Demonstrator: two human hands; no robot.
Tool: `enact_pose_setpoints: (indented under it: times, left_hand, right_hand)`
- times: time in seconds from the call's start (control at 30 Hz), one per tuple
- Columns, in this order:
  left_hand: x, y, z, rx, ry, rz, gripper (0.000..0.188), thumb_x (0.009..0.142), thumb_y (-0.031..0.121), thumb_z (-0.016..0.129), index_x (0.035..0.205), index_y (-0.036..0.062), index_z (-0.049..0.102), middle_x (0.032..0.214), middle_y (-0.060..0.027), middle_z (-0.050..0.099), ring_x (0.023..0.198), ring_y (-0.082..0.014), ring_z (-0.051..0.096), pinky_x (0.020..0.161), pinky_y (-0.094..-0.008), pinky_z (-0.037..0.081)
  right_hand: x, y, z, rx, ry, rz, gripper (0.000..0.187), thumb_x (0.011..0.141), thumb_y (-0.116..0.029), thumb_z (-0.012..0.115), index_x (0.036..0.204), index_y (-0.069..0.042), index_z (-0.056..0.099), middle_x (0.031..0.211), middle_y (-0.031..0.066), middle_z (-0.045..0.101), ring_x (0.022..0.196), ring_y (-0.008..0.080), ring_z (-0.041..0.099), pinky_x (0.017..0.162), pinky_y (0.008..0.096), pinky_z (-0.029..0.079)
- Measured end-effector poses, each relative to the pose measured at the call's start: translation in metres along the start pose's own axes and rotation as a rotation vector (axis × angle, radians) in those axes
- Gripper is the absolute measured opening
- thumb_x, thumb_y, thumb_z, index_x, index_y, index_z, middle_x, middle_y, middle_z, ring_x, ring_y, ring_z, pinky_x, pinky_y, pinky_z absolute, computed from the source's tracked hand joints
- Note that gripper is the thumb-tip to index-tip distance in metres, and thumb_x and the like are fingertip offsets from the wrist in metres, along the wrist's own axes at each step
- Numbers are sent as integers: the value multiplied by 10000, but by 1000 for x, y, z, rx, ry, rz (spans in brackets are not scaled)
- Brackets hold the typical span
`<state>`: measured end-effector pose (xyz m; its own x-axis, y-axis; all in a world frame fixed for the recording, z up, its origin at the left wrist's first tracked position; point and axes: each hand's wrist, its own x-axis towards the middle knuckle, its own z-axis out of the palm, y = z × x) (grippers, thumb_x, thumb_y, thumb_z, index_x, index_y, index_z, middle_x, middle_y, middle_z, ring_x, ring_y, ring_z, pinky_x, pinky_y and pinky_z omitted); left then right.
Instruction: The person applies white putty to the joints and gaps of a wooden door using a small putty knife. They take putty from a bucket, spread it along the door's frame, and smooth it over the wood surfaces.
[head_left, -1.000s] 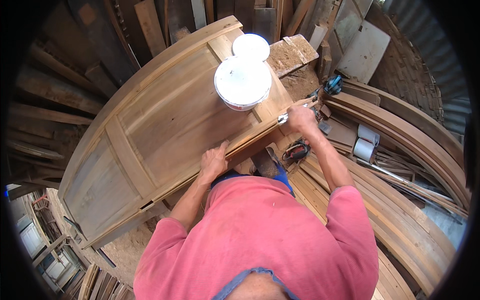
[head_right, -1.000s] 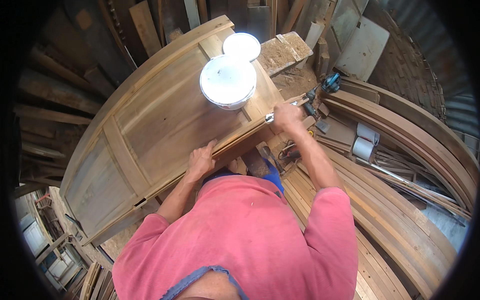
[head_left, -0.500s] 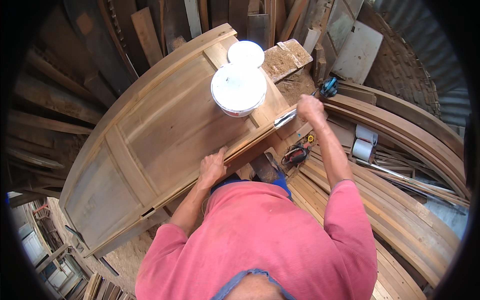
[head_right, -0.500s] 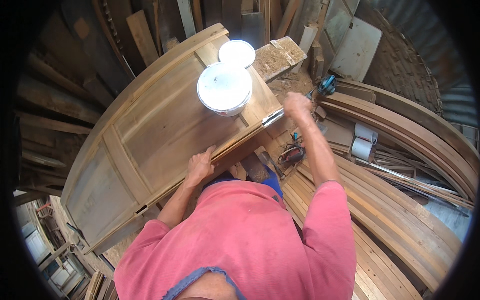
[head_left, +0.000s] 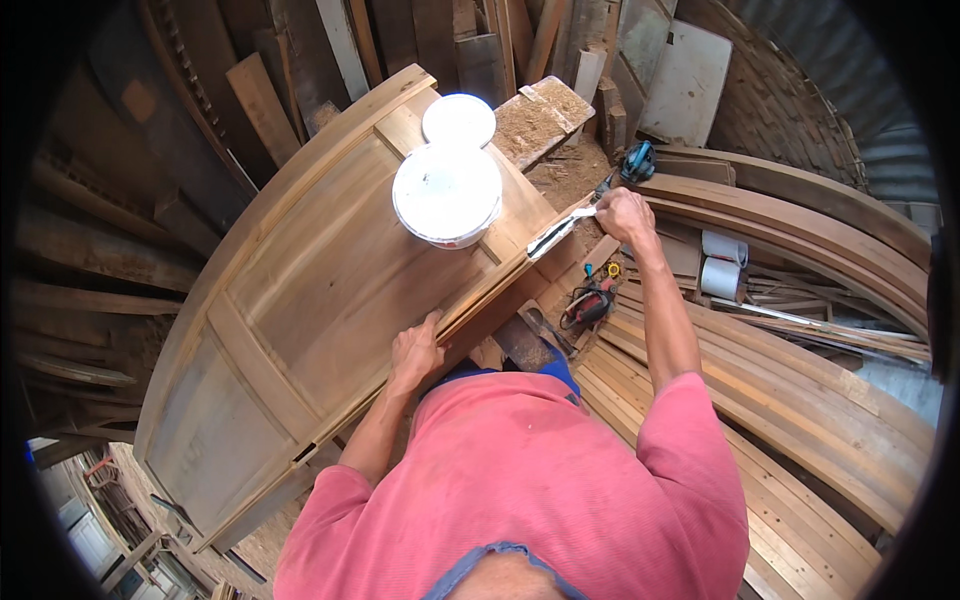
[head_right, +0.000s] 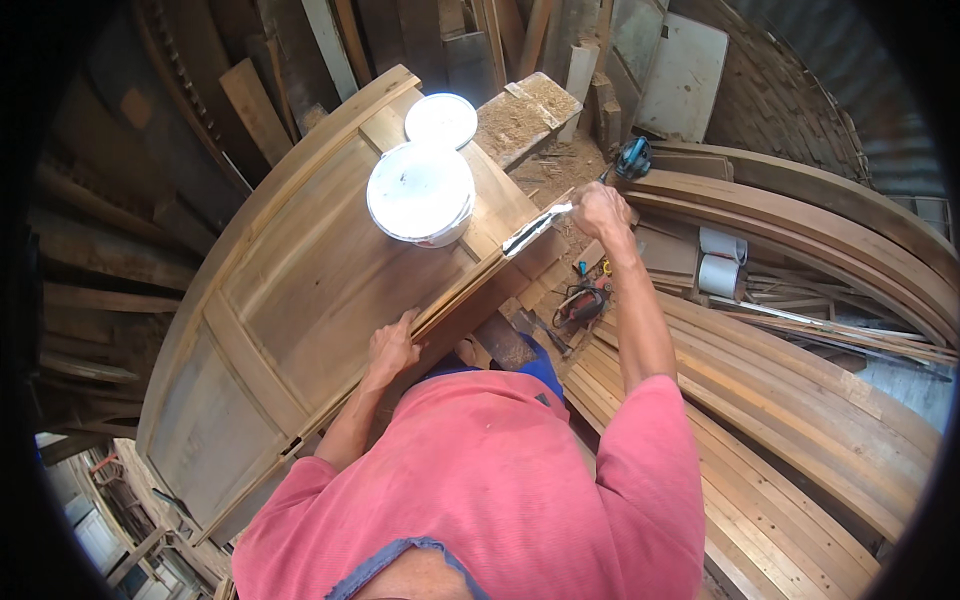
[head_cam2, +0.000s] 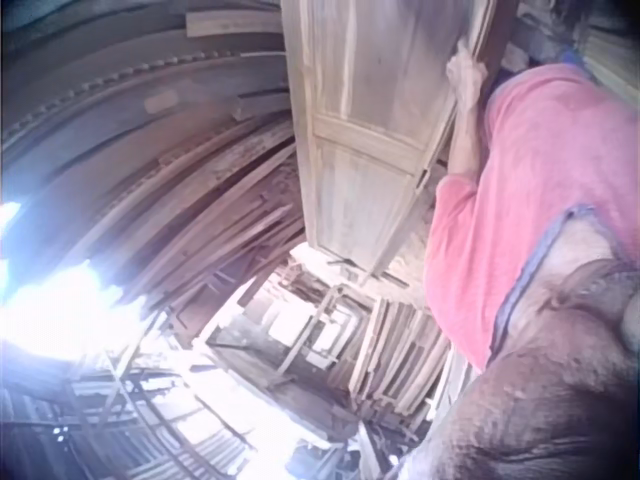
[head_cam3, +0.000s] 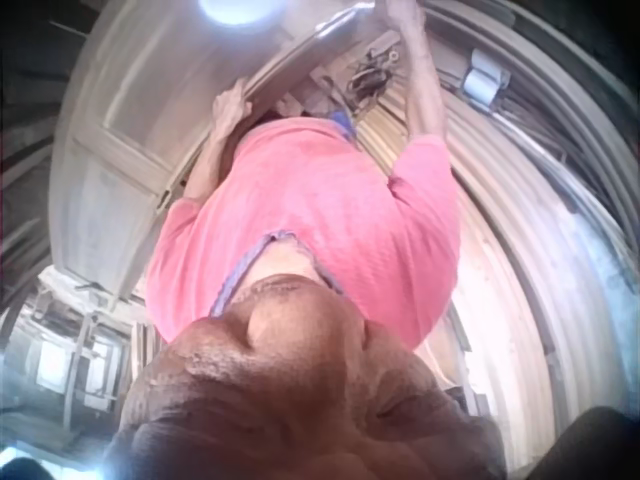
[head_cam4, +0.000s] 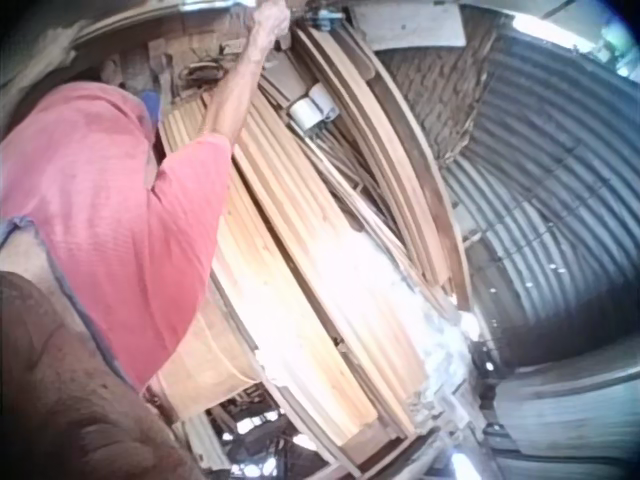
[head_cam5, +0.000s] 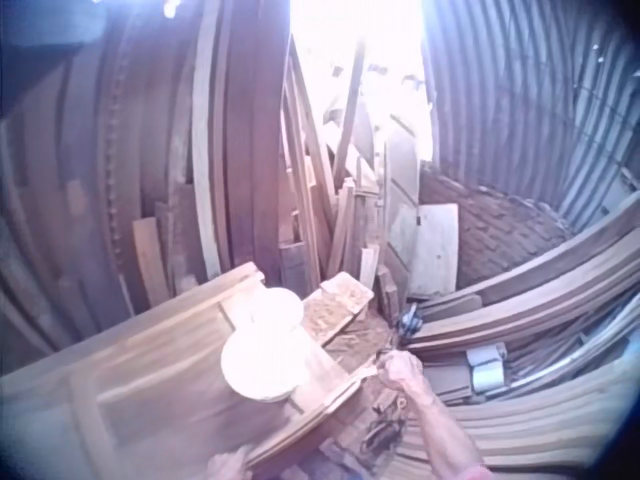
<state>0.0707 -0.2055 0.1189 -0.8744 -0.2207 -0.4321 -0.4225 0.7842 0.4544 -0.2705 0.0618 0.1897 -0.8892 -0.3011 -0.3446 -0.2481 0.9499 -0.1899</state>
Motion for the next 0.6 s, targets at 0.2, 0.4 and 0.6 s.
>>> enact_pose_setpoints:
  times: [0.2,0.4,0.6]
  left_hand:
    - [5,-6,0,1,-52,-29,634,768,274,764,1335,172,499,970,-228,690,905,-446,655,790,-533,517]
    - [6,3,-6,14,-100,-57,628,771,290,761,1329,162,504,987,-226,686,926,-450,646,814,-529,512]
    - [8,5,-7,35,-120,-67,616,777,288,752,1323,148,505,991,-228,684,936,-450,641,816,-529,509]
  right_hand:
    - [-63,23,44,456,132,-208,364,783,-254,640,1051,-17,710,978,183,713,953,321,686,866,383,522]
    - [-71,29,103,666,439,-4,301,830,-132,664,1092,16,686,1043,188,706,1000,295,679,890,349,514]
    - [-89,17,109,820,282,-138,251,872,-135,623,1075,-10,698,916,106,714,888,214,682,794,328,535]
